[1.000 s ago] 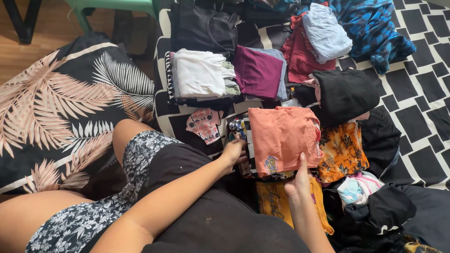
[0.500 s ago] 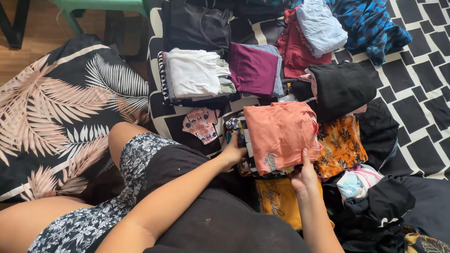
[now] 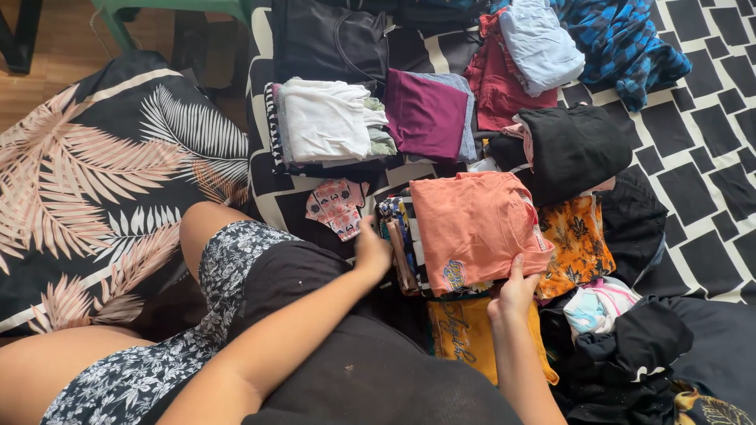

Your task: Folding various items of clothing and organizing them into stacks on a bed.

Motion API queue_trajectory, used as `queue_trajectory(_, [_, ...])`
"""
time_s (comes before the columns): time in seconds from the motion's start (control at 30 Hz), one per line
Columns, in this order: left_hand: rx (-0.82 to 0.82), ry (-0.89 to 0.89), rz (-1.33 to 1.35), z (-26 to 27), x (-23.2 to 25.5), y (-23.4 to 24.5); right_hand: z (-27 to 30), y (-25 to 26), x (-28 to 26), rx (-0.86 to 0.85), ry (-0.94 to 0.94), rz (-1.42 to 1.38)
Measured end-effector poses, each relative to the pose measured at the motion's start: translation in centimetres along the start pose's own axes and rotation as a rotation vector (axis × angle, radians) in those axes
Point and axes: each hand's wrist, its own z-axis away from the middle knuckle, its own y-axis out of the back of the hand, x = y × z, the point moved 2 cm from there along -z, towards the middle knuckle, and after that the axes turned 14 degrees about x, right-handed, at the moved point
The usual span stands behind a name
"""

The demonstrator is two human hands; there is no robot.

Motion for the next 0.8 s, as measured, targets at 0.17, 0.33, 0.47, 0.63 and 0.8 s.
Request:
queue_trajectory(0.17, [-0.044, 0.327, 0.063, 2.1, 4.2, 5.1, -1.2, -0.3, 0.3, -0.092, 0.158, 0.016])
queue_trajectory(0.33, [-0.312, 0.279, 0.045, 4.2, 8.6, 5.5, -1.8, 1.3, -0.2, 0.219, 0.565, 0.331])
queue_trajectory(0.47, [-0.352, 0.307, 0.167, 3.0, 5.8, 2.3, 5.5, -4.7, -7.8, 0.026, 1.063, 0.639])
queue_trajectory(0.63, [-0.409, 0.347, 0.341, 1.5, 4.9, 0.6, 12.1, -10.4, -9.9, -0.617, 1.229, 0.857])
queue_trajectory(0.8, [-0.501, 0.382, 0.512, 1.7, 5.8, 1.4, 15.1, -11.2, -5.7, -0.758, 1.142, 1.113])
